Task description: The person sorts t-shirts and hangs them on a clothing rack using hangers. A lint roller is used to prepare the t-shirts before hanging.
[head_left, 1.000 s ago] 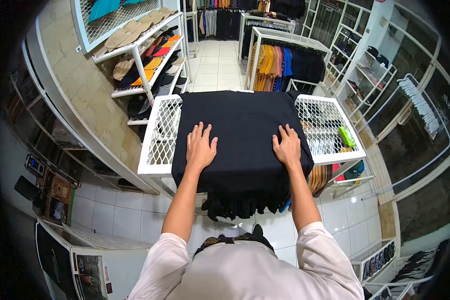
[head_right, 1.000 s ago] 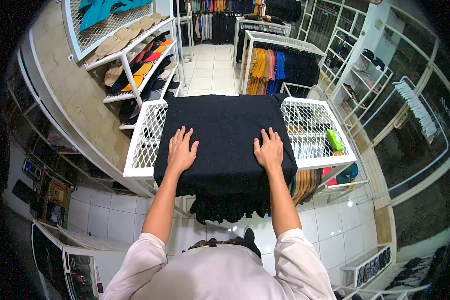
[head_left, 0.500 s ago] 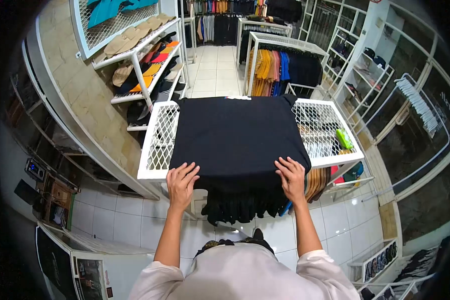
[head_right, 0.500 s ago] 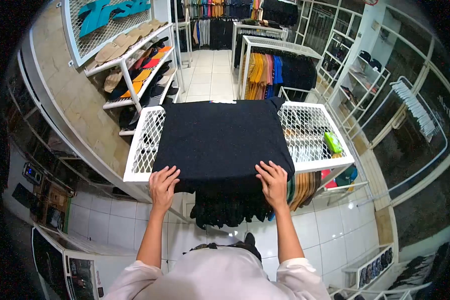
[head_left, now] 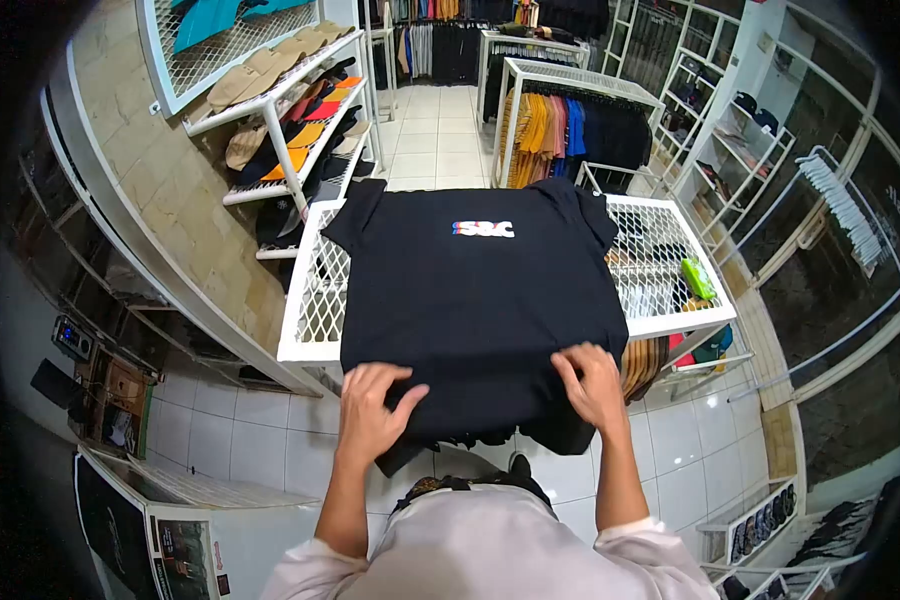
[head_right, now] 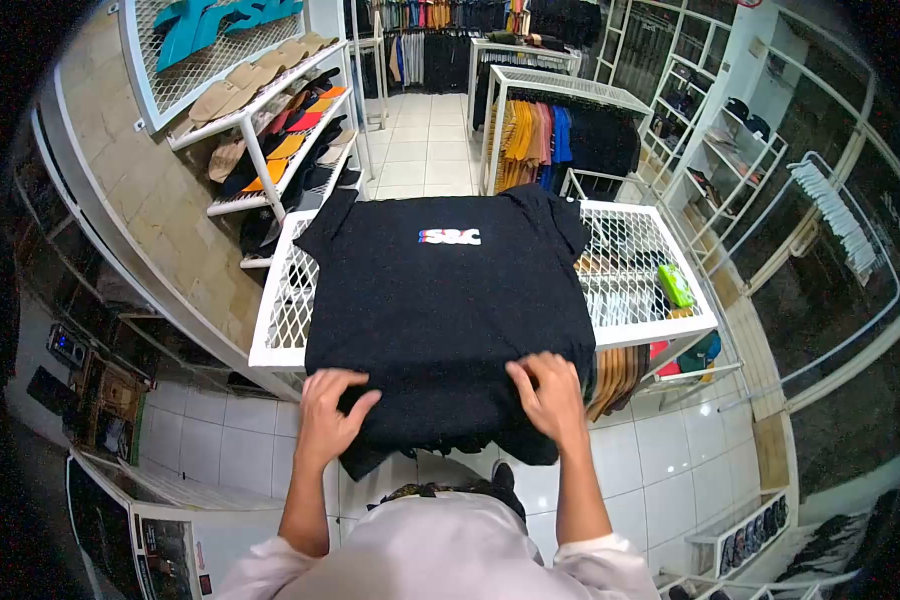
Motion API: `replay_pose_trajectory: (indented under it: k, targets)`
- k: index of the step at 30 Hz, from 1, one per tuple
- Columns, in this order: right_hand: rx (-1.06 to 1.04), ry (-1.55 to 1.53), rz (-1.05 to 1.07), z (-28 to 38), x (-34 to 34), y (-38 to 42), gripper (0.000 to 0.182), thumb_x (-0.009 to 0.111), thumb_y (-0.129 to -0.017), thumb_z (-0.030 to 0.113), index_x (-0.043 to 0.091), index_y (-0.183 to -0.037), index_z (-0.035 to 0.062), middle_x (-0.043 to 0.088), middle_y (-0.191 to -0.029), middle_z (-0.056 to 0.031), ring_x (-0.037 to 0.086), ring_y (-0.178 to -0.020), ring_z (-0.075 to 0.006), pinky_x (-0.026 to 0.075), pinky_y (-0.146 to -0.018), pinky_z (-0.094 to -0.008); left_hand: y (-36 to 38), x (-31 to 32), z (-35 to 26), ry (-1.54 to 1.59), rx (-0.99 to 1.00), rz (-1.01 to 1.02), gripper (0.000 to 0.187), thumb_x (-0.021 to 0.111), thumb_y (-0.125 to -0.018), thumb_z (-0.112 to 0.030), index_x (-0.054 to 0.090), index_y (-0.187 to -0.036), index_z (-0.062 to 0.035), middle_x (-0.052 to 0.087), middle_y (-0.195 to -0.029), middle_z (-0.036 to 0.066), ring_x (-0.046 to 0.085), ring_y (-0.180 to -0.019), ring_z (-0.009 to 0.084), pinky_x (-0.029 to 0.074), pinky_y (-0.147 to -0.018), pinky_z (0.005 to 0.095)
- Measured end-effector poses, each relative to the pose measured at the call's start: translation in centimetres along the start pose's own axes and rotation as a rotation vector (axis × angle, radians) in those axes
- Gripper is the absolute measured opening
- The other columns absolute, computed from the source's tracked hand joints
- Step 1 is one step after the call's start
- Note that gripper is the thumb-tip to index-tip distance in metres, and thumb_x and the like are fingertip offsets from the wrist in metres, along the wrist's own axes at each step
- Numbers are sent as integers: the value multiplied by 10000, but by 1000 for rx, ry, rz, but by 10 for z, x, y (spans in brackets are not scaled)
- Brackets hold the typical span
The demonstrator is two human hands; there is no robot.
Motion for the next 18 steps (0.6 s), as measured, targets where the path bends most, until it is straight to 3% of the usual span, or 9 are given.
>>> replay_pose_trajectory:
  k: [3,6,9,18]
  targets:
    - [-107,-53,-151,13,15,-50,246,684,-966,262,724,-880,36,659,-784,-141,647,-834,-368,499,-783,-470,-46,20,-3,10,32,-109,235,765,-911,-265,715,-911,-35,703,-966,108,645,-928,326,477,-852,429]
    - [-131,121,-233,-2,53,-88,271,717,-925,256,656,-766,44,654,-760,-134,660,-753,-359,524,-699,-471,-73,60,16,-64,-7,-129,202,729,-938,-207,703,-899,-11,671,-923,129,640,-898,336,490,-824,448]
    - [-18,121,-291,-6,58,-90,278,733,-900,258,640,-736,53,646,-737,-128,657,-743,-351,520,-693,-464,-75,76,18,-205,52,-201,168,720,-937,-192,697,-902,-29,646,-914,110,616,-896,327,482,-829,443]
    - [-12,105,-313,-8,57,-89,250,754,-862,225,637,-729,48,632,-732,-127,626,-713,-332,512,-697,-441,-70,81,25,-199,76,-283,117,722,-902,-144,676,-867,-42,629,-884,98,605,-854,308,477,-799,432]
Point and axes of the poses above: each hand's wrist, its own y-axis away from the middle knuckle, its own x-axis out of the palm, z = x × y, the point moved 8 cm from there along -y, towards the middle knuckle
